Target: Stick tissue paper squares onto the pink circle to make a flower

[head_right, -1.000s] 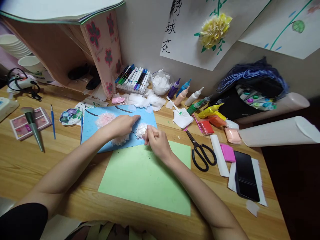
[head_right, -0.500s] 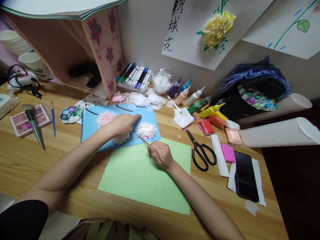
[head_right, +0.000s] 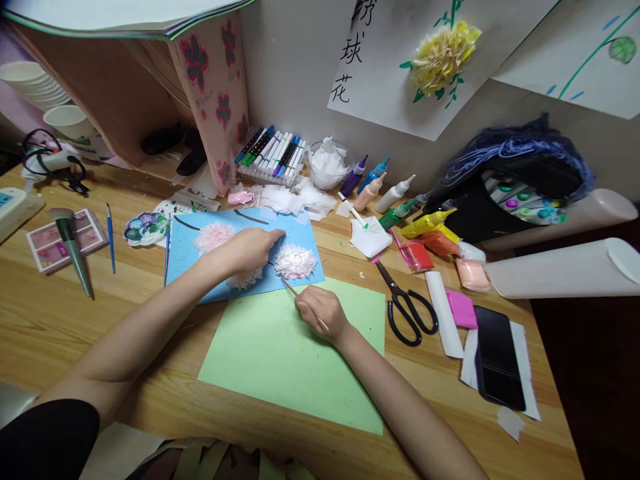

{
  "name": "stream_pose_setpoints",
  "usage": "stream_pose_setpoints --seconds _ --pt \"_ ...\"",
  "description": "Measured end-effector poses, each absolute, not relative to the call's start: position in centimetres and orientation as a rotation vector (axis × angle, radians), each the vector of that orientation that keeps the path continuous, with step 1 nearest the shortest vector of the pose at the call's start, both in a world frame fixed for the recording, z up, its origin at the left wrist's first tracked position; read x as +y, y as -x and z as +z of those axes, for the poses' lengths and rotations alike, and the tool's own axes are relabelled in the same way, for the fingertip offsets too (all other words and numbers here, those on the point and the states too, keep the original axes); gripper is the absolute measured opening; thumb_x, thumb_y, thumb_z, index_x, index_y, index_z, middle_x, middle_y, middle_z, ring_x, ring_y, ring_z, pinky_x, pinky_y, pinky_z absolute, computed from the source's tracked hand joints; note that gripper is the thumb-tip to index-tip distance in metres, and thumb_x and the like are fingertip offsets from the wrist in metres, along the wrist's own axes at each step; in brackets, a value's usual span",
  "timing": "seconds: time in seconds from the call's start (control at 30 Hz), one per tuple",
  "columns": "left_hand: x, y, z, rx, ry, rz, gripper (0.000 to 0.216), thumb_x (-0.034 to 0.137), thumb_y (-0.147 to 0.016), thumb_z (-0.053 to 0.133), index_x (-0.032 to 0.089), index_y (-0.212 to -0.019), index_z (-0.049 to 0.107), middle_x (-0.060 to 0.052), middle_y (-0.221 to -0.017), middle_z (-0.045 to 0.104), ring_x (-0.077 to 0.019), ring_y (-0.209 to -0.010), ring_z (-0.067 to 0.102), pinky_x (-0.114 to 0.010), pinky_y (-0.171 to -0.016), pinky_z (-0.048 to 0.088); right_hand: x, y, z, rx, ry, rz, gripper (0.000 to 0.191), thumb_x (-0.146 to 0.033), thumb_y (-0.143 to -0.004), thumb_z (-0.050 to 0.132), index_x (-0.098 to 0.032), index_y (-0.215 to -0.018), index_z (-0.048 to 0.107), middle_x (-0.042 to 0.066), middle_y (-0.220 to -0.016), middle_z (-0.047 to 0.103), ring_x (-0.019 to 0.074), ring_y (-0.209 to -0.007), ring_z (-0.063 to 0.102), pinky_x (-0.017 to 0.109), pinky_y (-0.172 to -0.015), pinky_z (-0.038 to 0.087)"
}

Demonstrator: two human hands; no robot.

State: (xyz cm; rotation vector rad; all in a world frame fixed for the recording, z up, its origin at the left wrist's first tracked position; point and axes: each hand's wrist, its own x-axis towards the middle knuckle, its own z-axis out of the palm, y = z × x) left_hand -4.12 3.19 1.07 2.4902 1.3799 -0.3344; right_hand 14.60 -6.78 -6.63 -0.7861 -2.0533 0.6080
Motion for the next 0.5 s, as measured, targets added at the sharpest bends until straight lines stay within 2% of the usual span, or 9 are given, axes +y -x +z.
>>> stream_pose_setpoints --seconds 0.17,0.5 --pt "3.28 4.0 1.1 1.373 -2.509 -0.34 0.044 0.003 -0.075 0.038 0.013 -0.116 0.051 -0.014 -0.091 0.068 -0.0262 -0.088 0.064 -0.031 -0.069 0.046 -6.49 -14.27 -6.55 -2.105 0.825 0.592 0.024 -0.016 -0.093 0.036 -0.018 -0.075 0.052 0.004 -0.06 0.054 0.0144 -0.056 0.049 0.027 -0.055 0.04" --pt "3.62 4.45 0.96 1.348 -2.525 -0.344 0.046 0.004 -0.075 0.038 0.014 -0.118 0.05 -0.013 -0.093 0.068 -0.0259 -0.087 0.064 -0.032 -0.069 0.046 -6.48 -14.11 -6.35 -2.092 0.881 0.49 0.027 -0.017 -0.094 0.033 -0.018 -0.074 0.05 0.003 -0.058 0.054 0.0141 -0.054 0.049 0.026 -0.053 0.04"
